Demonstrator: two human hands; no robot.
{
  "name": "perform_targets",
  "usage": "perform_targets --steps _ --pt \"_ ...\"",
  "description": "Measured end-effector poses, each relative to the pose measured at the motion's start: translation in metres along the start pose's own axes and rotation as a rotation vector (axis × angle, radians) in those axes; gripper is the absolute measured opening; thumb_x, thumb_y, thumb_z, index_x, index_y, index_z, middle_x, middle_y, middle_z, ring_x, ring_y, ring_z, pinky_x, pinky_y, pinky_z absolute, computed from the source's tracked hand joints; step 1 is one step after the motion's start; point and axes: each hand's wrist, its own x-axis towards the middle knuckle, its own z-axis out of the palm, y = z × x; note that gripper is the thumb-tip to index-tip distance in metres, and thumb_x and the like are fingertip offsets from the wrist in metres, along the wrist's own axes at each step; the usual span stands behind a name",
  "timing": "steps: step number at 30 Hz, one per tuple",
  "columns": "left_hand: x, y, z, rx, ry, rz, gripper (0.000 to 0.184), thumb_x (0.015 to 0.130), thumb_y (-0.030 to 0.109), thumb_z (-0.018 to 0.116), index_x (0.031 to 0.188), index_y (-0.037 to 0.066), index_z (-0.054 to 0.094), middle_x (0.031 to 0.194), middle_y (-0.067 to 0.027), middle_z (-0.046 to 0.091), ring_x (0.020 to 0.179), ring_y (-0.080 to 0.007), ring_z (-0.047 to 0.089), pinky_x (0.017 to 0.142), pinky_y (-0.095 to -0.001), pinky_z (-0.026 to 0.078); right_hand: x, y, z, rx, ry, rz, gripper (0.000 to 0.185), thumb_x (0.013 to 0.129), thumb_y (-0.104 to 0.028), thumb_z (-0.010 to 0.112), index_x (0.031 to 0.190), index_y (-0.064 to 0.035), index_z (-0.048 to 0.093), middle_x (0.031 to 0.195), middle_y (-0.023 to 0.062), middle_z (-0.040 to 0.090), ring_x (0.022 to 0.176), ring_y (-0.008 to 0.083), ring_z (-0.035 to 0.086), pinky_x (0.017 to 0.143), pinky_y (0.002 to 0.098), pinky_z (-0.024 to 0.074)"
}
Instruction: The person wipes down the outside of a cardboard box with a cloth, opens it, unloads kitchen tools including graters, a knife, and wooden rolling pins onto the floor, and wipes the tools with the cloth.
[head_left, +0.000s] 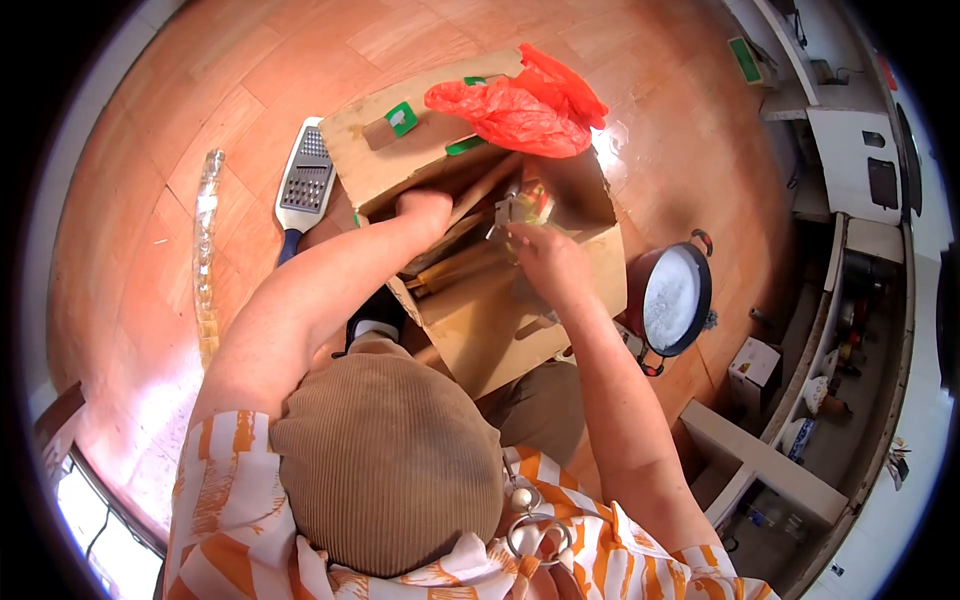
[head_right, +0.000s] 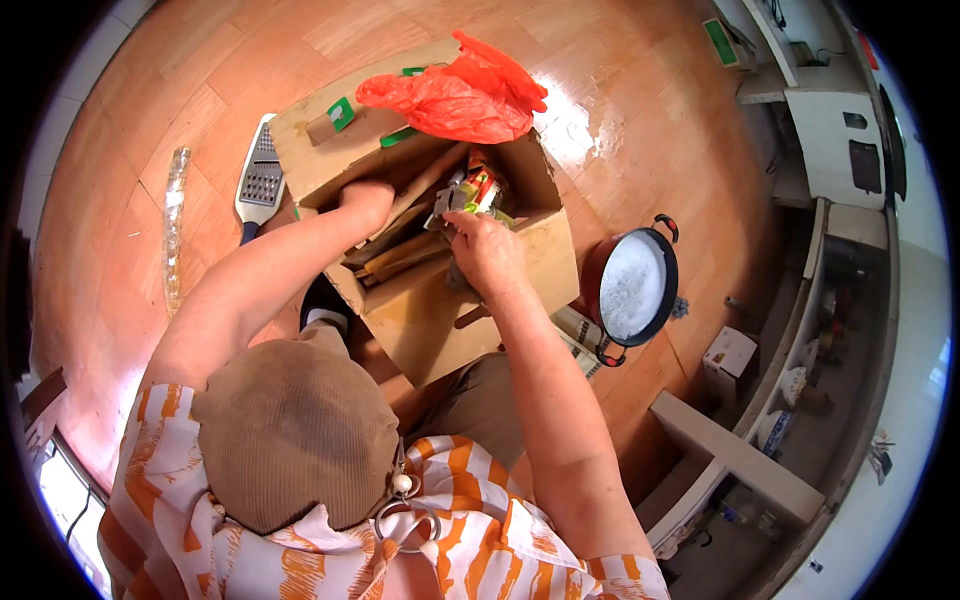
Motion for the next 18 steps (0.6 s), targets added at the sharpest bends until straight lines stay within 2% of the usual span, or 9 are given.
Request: perform_targets --steps 1,4,5,10,12,13,14,17,18 --pt "-0.004 0.001 -0.003 0.059 0.039 0.079 0.022 0.075 0.008 0.048 0.086 0.003 0.066 0.095 -0.0168 0.062 0.086 -0.0306 0.062 0.071 -0.0407 0.05 0.0 -0.001 0.0 0.006 -0.001 0.005 0.027 0.075 -0.014 0.051 0.098 -0.0177 0.063 0.085 0.0122 0.061 0.08 0.0309 0.059 0.072 0.0406 0.0468" --pt "-0.016 0.001 -0.021 0.015 0.147 0.128 0.019 0.074 0.006 0.047 0.085 -0.001 0.062 0.087 -0.0195 0.062 0.081 -0.0339 0.061 0.069 -0.0433 0.049 -0.001 0.005 0.004 0.013 0.031 -0.011 0.028 0.074 -0.013 0.051 0.099 -0.0176 0.063 0.086 0.0122 0.061 0.08 0.031 0.059 0.073 0.0404 0.0466" --pt "-0.027 -0.001 -0.022 -0.121 0.297 0.187 0.014 0.074 0.005 0.045 0.083 -0.003 0.054 0.078 -0.0217 0.06 0.076 -0.0379 0.059 0.068 -0.046 0.047 -0.001 0.006 0.005 0.012 0.028 -0.007 0.028 0.074 -0.013 0.051 0.099 -0.0176 0.063 0.086 0.0122 0.061 0.08 0.031 0.059 0.073 0.0404 0.0466" --pt "-0.066 -0.006 -0.059 -0.316 0.37 0.146 0.009 0.075 0.004 0.043 0.081 -0.001 0.049 0.075 -0.0229 0.057 0.071 -0.0405 0.054 0.063 -0.0457 0.044 0.002 0.004 0.006 -0.004 0.021 -0.001 0.027 0.074 -0.014 0.05 0.098 -0.0176 0.063 0.085 0.012 0.061 0.08 0.0307 0.059 0.072 0.0404 0.0467" --pt "-0.075 -0.015 -0.064 -0.561 0.459 0.243 0.007 0.076 0.003 0.044 0.081 0.0 0.048 0.069 -0.0197 0.054 0.064 -0.0354 0.053 0.06 -0.0408 0.044 0.001 0.003 0.006 0.0 0.026 0.002 0.026 0.075 -0.015 0.051 0.098 -0.0178 0.063 0.085 0.0118 0.061 0.079 0.0305 0.059 0.072 0.0406 0.0468" --pt "-0.078 -0.021 -0.063 -0.688 0.519 0.327 0.006 0.078 0.004 0.047 0.083 0.001 0.049 0.065 -0.0102 0.052 0.055 -0.0206 0.05 0.053 -0.0308 0.042 0.002 0.003 0.006 0.002 0.032 0.0 0.026 0.075 -0.016 0.051 0.097 -0.0181 0.064 0.084 0.0117 0.061 0.078 0.0304 0.059 0.071 0.0408 0.0468" --pt "-0.08 -0.025 -0.065 -0.688 0.52 0.329 0.006 0.078 0.004 0.047 0.083 0.001 0.049 0.065 -0.0102 0.052 0.055 -0.0206 0.05 0.053 -0.0308 0.042 0.002 0.004 0.006 0.002 0.033 0.0 0.026 0.075 -0.016 0.051 0.097 -0.0181 0.064 0.084 0.0117 0.061 0.078 0.0304 0.059 0.071 0.0408 0.0468" --pt "-0.091 -0.039 -0.082 -1.185 0.099 0.261 0.011 0.08 0.005 0.05 0.09 0.002 0.054 0.068 0.0022 0.052 0.055 -0.0022 0.043 0.049 -0.0165 0.034 0.003 0.003 0.007 0.004 0.044 -0.002 0.024 0.076 -0.017 0.052 0.096 -0.0184 0.064 0.083 0.0115 0.062 0.077 0.0301 0.06 0.07 0.0411 0.0469" --pt "-0.096 -0.043 -0.086 -1.184 0.101 0.259 0.011 0.08 0.005 0.05 0.09 0.002 0.054 0.068 0.0022 0.052 0.055 -0.0022 0.043 0.049 -0.0165 0.034 0.002 0.002 0.006 0.0 0.04 0.015 0.023 0.076 -0.018 0.053 0.096 -0.0183 0.064 0.083 0.0116 0.062 0.078 0.03 0.06 0.07 0.041 0.0469"
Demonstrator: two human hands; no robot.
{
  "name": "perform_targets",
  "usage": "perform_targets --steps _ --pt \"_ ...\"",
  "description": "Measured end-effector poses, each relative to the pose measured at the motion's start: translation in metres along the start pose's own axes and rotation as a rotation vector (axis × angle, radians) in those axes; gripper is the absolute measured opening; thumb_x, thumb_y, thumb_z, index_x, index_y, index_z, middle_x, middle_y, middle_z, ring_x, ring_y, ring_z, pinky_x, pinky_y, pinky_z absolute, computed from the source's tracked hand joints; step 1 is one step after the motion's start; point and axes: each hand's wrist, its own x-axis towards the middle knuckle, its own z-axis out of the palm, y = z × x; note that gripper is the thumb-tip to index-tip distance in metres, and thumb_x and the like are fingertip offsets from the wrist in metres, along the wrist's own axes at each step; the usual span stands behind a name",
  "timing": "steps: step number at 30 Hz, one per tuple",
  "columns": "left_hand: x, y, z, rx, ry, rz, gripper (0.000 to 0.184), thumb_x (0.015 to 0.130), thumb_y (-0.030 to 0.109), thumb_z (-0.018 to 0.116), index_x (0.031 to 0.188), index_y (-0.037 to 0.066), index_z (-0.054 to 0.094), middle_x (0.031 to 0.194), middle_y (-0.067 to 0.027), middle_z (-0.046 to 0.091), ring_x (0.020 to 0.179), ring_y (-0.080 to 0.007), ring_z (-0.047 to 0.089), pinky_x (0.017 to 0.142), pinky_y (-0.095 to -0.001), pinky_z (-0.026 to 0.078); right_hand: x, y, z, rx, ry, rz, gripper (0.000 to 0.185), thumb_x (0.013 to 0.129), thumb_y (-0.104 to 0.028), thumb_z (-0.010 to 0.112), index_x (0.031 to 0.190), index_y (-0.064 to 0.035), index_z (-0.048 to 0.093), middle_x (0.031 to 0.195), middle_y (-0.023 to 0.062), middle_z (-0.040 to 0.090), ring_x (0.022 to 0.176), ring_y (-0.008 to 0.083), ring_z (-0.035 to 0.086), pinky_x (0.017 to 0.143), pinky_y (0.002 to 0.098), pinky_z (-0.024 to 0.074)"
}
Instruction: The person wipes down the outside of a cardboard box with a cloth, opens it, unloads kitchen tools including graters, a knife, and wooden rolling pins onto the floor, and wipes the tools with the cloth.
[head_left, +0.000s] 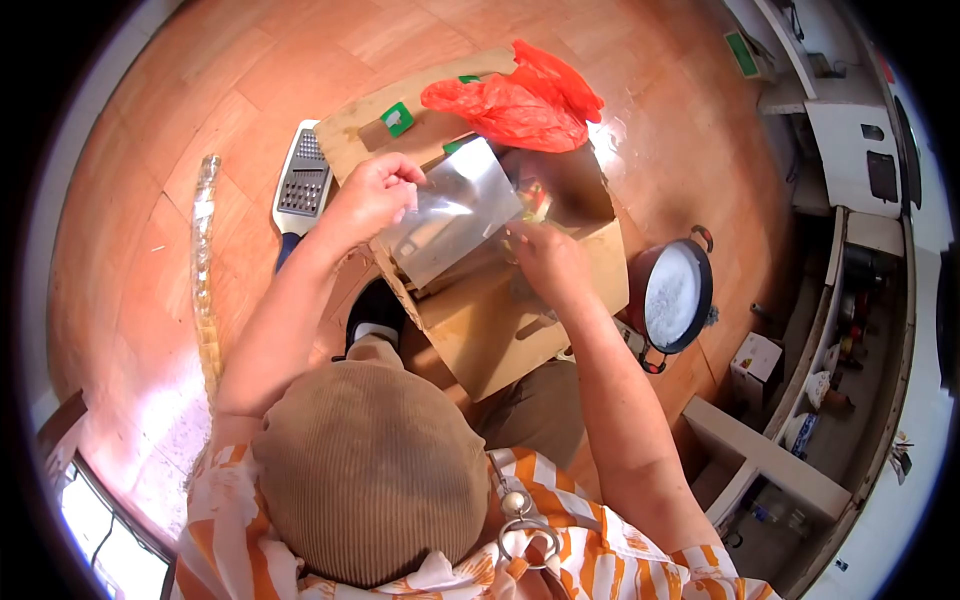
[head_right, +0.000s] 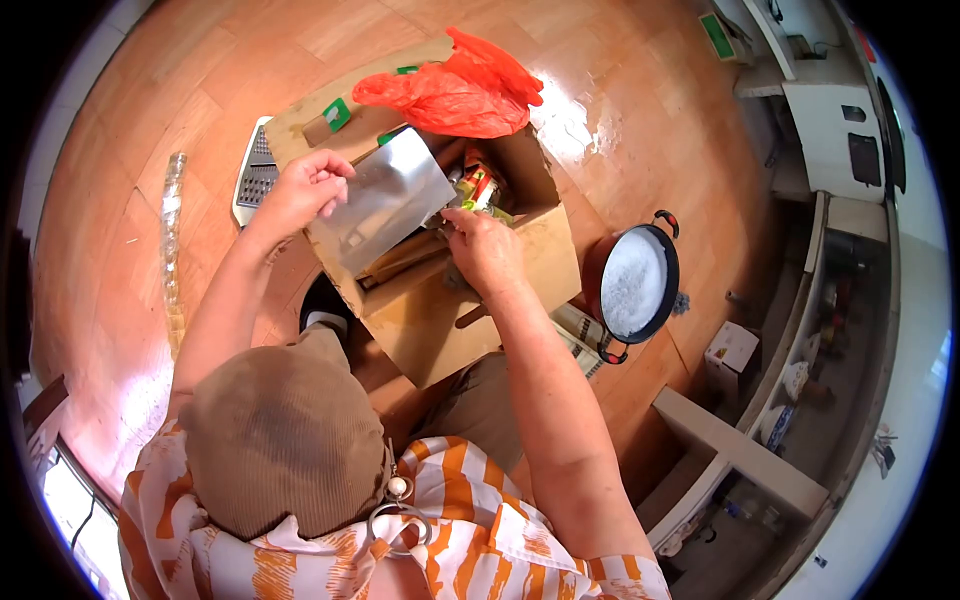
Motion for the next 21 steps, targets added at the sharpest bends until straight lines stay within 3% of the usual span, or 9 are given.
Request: perform_targets --steps 3,6,8,11,13,14,16,18,21 --pt "-0.012 0.008 -0.016 -0.167 0.043 -0.034 0.013 0.081 0.006 0.05 0.092 0.002 0.055 0.067 0.0013 0.052 0.056 -0.0028 0.043 0.049 -0.016 0.034 0.001 -0.002 -0.001 -0.001 0.005 0.003 0.022 0.077 -0.018 0.053 0.095 -0.018 0.064 0.083 0.0116 0.062 0.078 0.03 0.06 0.07 0.0408 0.047" --pt "-0.025 0.005 -0.061 -0.035 0.187 -0.001 0.017 0.081 0.006 0.05 0.096 0.002 0.056 0.069 0.0009 0.054 0.058 -0.0033 0.046 0.051 -0.0165 0.035 0.0 0.001 0.001 0.0 0.018 -0.013 0.021 0.077 -0.018 0.053 0.095 -0.0177 0.064 0.083 0.0117 0.062 0.077 0.03 0.06 0.069 0.0407 0.0472" --pt "-0.033 -0.009 -0.103 0.23 0.466 0.025 0.018 0.079 0.004 0.049 0.095 -0.001 0.057 0.072 -0.0053 0.058 0.064 -0.0126 0.054 0.059 -0.0231 0.044 0.0 0.002 0.002 0.003 0.028 -0.019 0.021 0.077 -0.018 0.053 0.095 -0.0176 0.064 0.083 0.0118 0.062 0.077 0.0301 0.06 0.069 0.0407 0.0473" --pt "-0.057 -0.025 -0.154 0.664 0.591 0.029 0.021 0.081 0.004 0.046 0.098 0.0 0.057 0.08 -0.0097 0.06 0.076 -0.0188 0.057 0.068 -0.0273 0.046 0.001 0.003 0.003 0.01 0.038 -0.02 0.021 0.077 -0.018 0.053 0.095 -0.0174 0.064 0.082 0.0121 0.062 0.077 0.0303 0.06 0.069 0.0406 0.0475" --pt "-0.076 -0.014 -0.141 1.232 0.888 -0.176 0.022 0.081 0.005 0.045 0.099 0.0 0.057 0.088 -0.011 0.059 0.082 -0.0197 0.056 0.073 -0.0285 0.044 0.001 0.003 0.003 -0.004 0.024 -0.02 0.021 0.077 -0.017 0.053 0.095 -0.0172 0.064 0.081 0.0125 0.062 0.076 0.0304 0.06 0.069 0.0405 0.0476" --pt "-0.075 -0.017 -0.14 1.234 0.886 -0.176 0.022 0.081 0.005 0.045 0.099 0.0 0.057 0.088 -0.011 0.059 0.082 -0.0197 0.056 0.073 -0.0285 0.044 0.002 0.003 0.003 -0.002 0.024 -0.018 0.021 0.077 -0.017 0.053 0.095 -0.0172 0.064 0.081 0.0125 0.062 0.076 0.0304 0.06 0.069 0.0405 0.0476" --pt "-0.074 -0.018 -0.13 1.189 0.915 0.27 0.024 0.081 0.003 0.047 0.104 0.0 0.055 0.093 -0.008 0.06 0.091 -0.0148 0.055 0.077 -0.0241 0.043 0.002 0.0 0.0 -0.009 0.019 -0.033 0.022 0.077 -0.017 0.053 0.096 -0.0171 0.064 0.081 0.0127 0.062 0.076 0.0306 0.06 0.069 0.0402 0.0476" --pt "-0.062 -0.01 -0.09 0.568 0.715 0.283 0.025 0.081 0.0 0.046 0.104 0.001 0.056 0.097 -0.0101 0.06 0.09 -0.0166 0.057 0.079 -0.0263 0.044 0.001 -0.002 -0.002 -0.011 0.001 -0.029 0.022 0.077 -0.018 0.052 0.096 -0.0171 0.064 0.082 0.0127 0.062 0.077 0.0305 0.06 0.07 0.0401 0.0475" --pt "-0.037 0.001 -0.033 0.503 0.237 0.355 0.023 0.08 -0.001 0.045 0.1 0.0 0.056 0.094 -0.0105 0.061 0.087 -0.0178 0.058 0.078 -0.0282 0.045 0.001 -0.003 -0.005 -0.03 -0.039 -0.015 0.023 0.078 -0.019 0.051 0.097 -0.0175 0.064 0.084 0.0124 0.062 0.078 0.0301 0.059 0.071 0.0399 0.0473"
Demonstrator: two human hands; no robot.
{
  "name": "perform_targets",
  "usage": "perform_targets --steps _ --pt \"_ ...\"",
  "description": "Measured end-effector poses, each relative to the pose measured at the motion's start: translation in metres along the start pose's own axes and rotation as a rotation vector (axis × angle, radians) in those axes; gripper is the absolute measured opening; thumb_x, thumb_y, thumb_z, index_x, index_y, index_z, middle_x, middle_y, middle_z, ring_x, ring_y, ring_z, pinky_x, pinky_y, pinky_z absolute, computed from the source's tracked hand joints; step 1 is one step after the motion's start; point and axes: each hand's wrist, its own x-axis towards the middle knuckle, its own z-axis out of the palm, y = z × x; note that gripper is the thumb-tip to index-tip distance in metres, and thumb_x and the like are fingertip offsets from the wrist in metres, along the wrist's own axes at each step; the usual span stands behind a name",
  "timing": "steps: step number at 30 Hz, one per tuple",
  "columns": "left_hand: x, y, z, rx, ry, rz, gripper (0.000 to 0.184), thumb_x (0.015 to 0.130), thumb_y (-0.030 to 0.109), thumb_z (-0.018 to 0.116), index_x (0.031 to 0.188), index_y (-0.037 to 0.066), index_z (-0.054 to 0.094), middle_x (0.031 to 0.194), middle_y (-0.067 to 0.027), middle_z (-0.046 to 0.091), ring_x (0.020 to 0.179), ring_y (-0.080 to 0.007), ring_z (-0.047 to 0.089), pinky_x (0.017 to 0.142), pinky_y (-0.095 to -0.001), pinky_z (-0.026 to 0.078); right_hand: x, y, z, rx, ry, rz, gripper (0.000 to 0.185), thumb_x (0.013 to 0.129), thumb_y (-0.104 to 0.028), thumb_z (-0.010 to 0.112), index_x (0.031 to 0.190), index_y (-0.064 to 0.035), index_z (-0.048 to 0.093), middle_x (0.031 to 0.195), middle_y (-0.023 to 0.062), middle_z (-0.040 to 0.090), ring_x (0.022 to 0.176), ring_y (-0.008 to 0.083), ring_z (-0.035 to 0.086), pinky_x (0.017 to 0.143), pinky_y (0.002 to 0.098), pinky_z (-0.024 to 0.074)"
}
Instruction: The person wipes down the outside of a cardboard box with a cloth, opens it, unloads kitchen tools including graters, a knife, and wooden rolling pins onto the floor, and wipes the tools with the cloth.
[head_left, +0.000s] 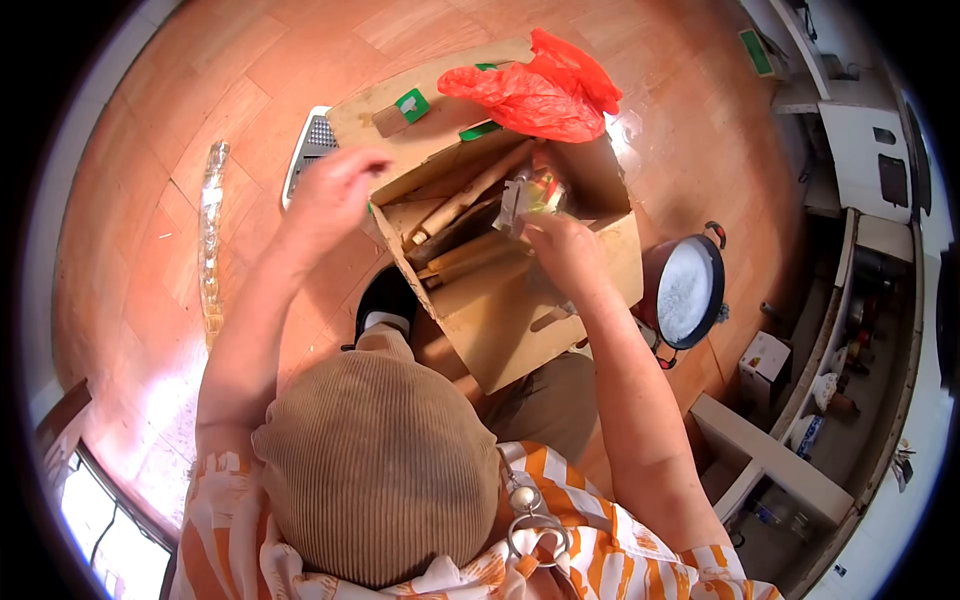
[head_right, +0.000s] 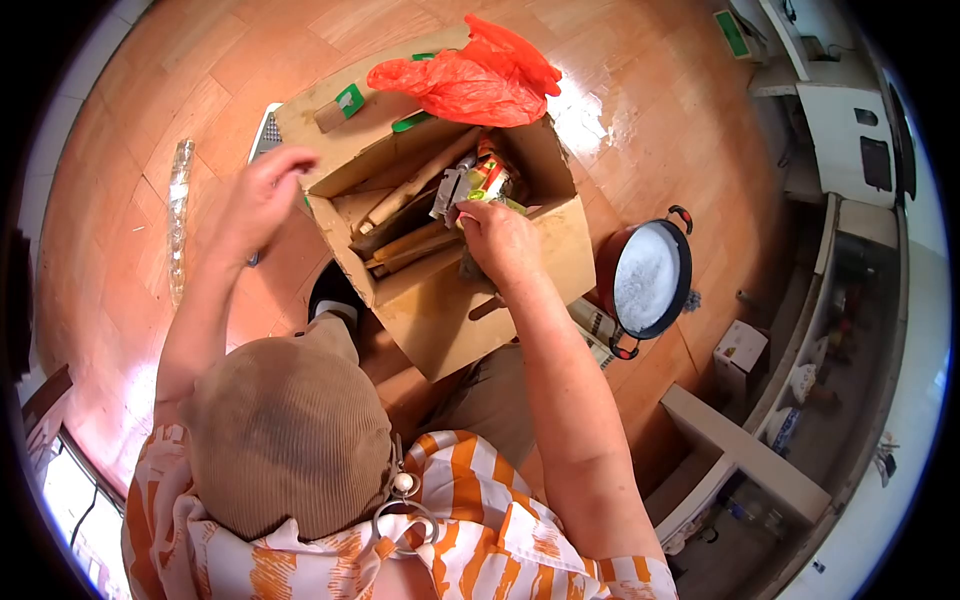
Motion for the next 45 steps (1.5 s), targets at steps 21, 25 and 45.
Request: perform_targets --steps 21,25,45 --pt "0.067 -0.021 0.128 0.176 -0.863 -0.496 0.073 0.07 0.029 0.069 0.125 -0.004 0.034 0.124 -0.0235 0.042 0.114 -0.0338 0.043 0.094 -0.0381 0.037 -0.001 0.004 0.004 -0.066 0.015 0.013 0.023 0.076 -0.021 0.052 0.096 -0.0162 0.063 0.082 0.0124 0.062 0.075 0.0308 0.06 0.069 0.0406 0.048" --pt "0.069 -0.029 0.143 0.392 -0.89 -0.563 0.079 0.06 0.027 0.076 0.122 -0.004 0.038 0.117 -0.0232 0.049 0.107 -0.0318 0.05 0.087 -0.0382 0.042 0.0 0.003 0.008 -0.005 0.102 0.016 0.019 0.075 -0.019 0.053 0.09 -0.0121 0.062 0.082 0.0123 0.062 0.075 0.0311 0.06 0.067 0.041 0.0475" --pt "0.065 -0.056 0.165 -0.015 -0.821 -0.456 0.09 0.057 0.034 0.075 0.129 0.0 0.031 0.117 -0.0205 0.048 0.107 -0.0328 0.047 0.087 -0.0423 0.039 -0.005 0.002 0.007 0.024 0.13 0.047 0.015 0.073 -0.019 0.057 0.083 -0.0081 0.061 0.082 0.0111 0.061 0.075 0.0305 0.059 0.065 0.0416 0.0466"
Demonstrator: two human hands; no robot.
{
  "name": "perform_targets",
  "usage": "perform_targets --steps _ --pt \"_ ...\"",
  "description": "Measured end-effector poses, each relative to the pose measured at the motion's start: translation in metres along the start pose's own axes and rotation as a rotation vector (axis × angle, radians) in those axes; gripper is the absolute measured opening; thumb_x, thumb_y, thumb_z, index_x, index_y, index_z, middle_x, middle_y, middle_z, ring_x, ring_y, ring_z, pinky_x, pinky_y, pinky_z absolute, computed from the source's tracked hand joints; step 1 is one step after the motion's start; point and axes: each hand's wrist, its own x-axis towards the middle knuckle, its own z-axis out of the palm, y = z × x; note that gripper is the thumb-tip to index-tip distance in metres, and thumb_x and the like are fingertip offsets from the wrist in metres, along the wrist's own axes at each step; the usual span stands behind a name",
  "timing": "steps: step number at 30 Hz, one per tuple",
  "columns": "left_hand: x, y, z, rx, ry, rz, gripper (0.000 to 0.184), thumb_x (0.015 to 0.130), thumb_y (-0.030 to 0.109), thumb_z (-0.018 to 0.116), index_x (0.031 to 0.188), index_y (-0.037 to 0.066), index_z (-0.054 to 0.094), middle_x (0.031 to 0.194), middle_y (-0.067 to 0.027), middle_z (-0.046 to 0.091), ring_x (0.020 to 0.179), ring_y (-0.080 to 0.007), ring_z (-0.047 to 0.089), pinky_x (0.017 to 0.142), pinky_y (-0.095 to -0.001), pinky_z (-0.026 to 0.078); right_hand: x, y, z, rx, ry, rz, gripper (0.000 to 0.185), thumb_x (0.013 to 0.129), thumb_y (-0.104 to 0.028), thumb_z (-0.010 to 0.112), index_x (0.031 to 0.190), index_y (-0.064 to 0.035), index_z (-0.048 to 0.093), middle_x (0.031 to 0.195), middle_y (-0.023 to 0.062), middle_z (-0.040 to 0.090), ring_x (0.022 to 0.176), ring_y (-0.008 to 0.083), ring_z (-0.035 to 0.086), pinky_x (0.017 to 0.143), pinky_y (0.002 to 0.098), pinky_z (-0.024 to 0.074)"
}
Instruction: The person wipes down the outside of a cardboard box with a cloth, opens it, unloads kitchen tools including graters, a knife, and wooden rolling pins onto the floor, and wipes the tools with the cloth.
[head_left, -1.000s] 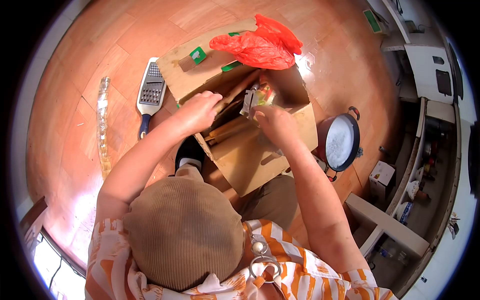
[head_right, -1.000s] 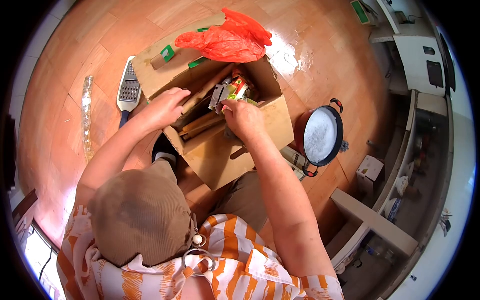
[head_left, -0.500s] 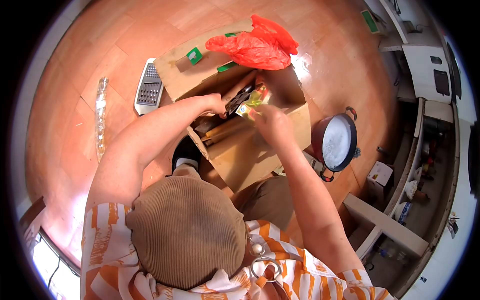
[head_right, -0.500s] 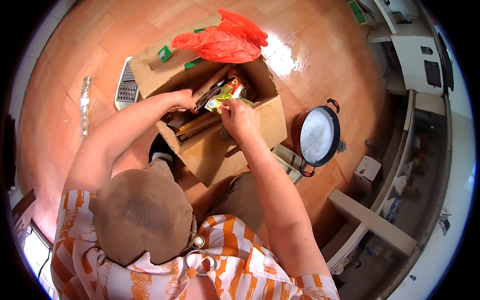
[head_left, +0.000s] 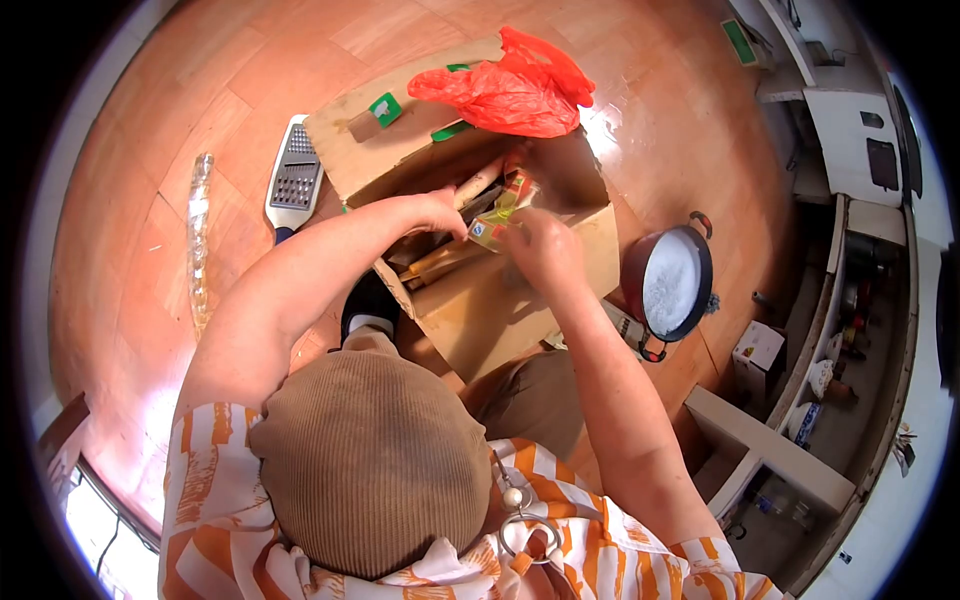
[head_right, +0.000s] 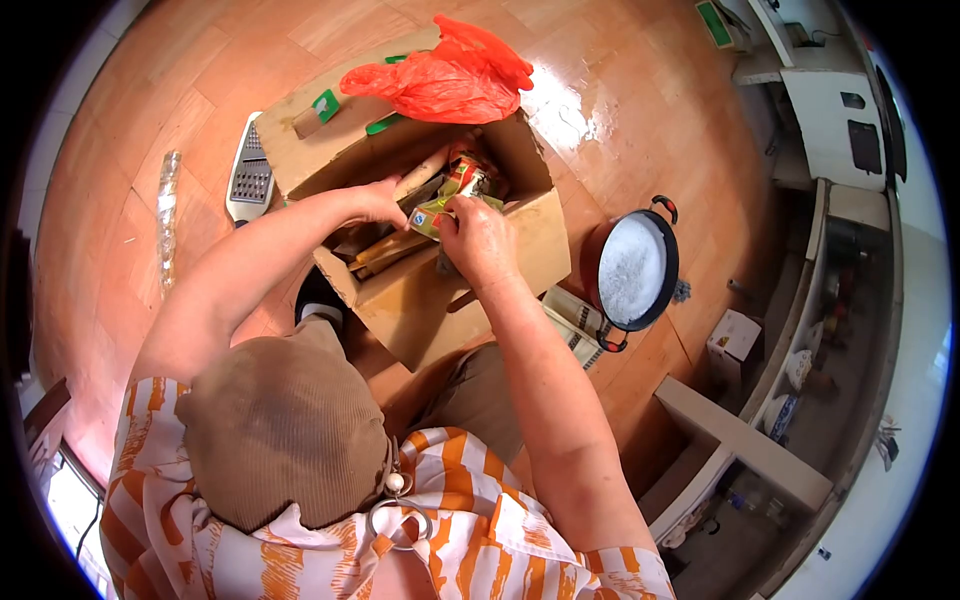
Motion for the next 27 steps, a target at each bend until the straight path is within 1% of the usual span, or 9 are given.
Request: perform_targets --steps 1,3,4,6,14,18,22,25,27 --pt "0.002 -0.001 0.001 -0.001 -0.001 0.001 0.09 0.057 0.034 0.075 0.129 0.0 0.031 0.117 -0.0205 0.048 0.107 -0.0328 0.047 0.087 -0.0423 0.039 0.0 -0.001 -0.001 0.007 0.0 0.007 0.015 0.072 -0.018 0.057 0.083 -0.008 0.061 0.082 0.011 0.061 0.076 0.0305 0.059 0.065 0.0414 0.0466" --pt "-0.001 0.001 -0.002 -0.024 0.09 -0.025 0.056 0.06 0.021 0.07 0.107 0.001 0.049 0.094 -0.0181 0.056 0.088 -0.0274 0.055 0.076 -0.0381 0.045 0.001 0.001 0.003 0.011 0.013 -0.001 0.015 0.072 -0.019 0.057 0.083 -0.0079 0.061 0.082 0.011 0.061 0.076 0.0304 0.059 0.065 0.0414 0.0467" --pt "-0.007 0.007 -0.006 -0.025 0.091 -0.026 0.056 0.06 0.021 0.07 0.107 0.001 0.049 0.094 -0.0181 0.056 0.088 -0.0274 0.055 0.076 -0.0381 0.045 0.001 0.001 0.003 0.015 0.025 -0.008 0.015 0.072 -0.019 0.057 0.083 -0.0079 0.061 0.081 0.0111 0.061 0.076 0.0304 0.059 0.064 0.0414 0.0467" --pt "-0.015 0.017 -0.011 -0.093 0.03 -0.239 0.046 0.06 0.019 0.068 0.099 -0.001 0.054 0.081 -0.0171 0.057 0.075 -0.0268 0.057 0.066 -0.0379 0.046 0.001 0.001 0.001 0.012 0.014 -0.004 0.015 0.072 -0.019 0.057 0.083 -0.0078 0.061 0.081 0.0111 0.061 0.076 0.0305 0.059 0.065 0.0414 0.0467" --pt "-0.008 0.011 -0.012 -0.059 0.083 -0.148 0.047 0.058 0.012 0.066 0.1 -0.003 0.053 0.082 -0.0167 0.058 0.073 -0.0253 0.057 0.065 -0.0359 0.047 0.0 0.0 0.0 0.025 0.011 0.016 0.013 0.074 -0.018 0.057 0.082 -0.0073 0.06 0.079 0.0116 0.06 0.075 0.0309 0.058 0.065 0.0416 0.0463" --pt "-0.011 0.015 -0.022 0.009 0.17 -0.129 0.047 0.056 0.009 0.066 0.1 -0.003 0.054 0.084 -0.0173 0.059 0.073 -0.0256 0.057 0.066 -0.0364 0.047 -0.002 0.01 0.004 0.187 0.094 0.014 0.012 0.075 -0.016 0.057 0.082 -0.0069 0.059 0.081 0.0128 0.06 0.077 0.0315 0.058 0.066 0.0397 0.0463" --pt "-0.019 0.016 -0.023 -0.154 0.036 -0.227 0.04 0.056 0.008 0.068 0.092 -0.007 0.059 0.084 -0.0183 0.061 0.072 -0.0267 0.059 0.061 -0.041 0.047 -0.001 0.013 0.006 0.248 0.101 0.01 0.013 0.075 -0.016 0.056 0.084 -0.0067 0.059 0.084 0.0134 0.061 0.078 0.032 0.058 0.068 0.0382 0.0464" --pt "-0.022 0.021 -0.017 -0.245 -0.05 -0.316 0.034 0.058 0.008 0.066 0.089 -0.001 0.056 0.072 -0.0099 0.053 0.062 -0.0192 0.051 0.05 -0.034 0.04 -0.002 0.009 0.001 0.245 0.069 0.037 0.013 0.076 -0.017 0.056 0.083 -0.0067 0.059 0.083 0.0134 0.061 0.078 0.032 0.058 0.068 0.0385 0.0462" --pt "-0.022 0.019 -0.017 -0.254 -0.052 -0.289 0.034 0.058 0.008 0.065 0.089 -0.001 0.056 0.072 -0.0099 0.053 0.061 -0.0192 0.051 0.049 -0.0339 0.04 -0.002 0.009 0.002 0.234 0.068 0.036 0.013 0.076 -0.017 0.056 0.084 -0.007 0.059 0.084 0.0135 0.061 0.078 0.0321 0.058 0.068 0.0387 0.0462"
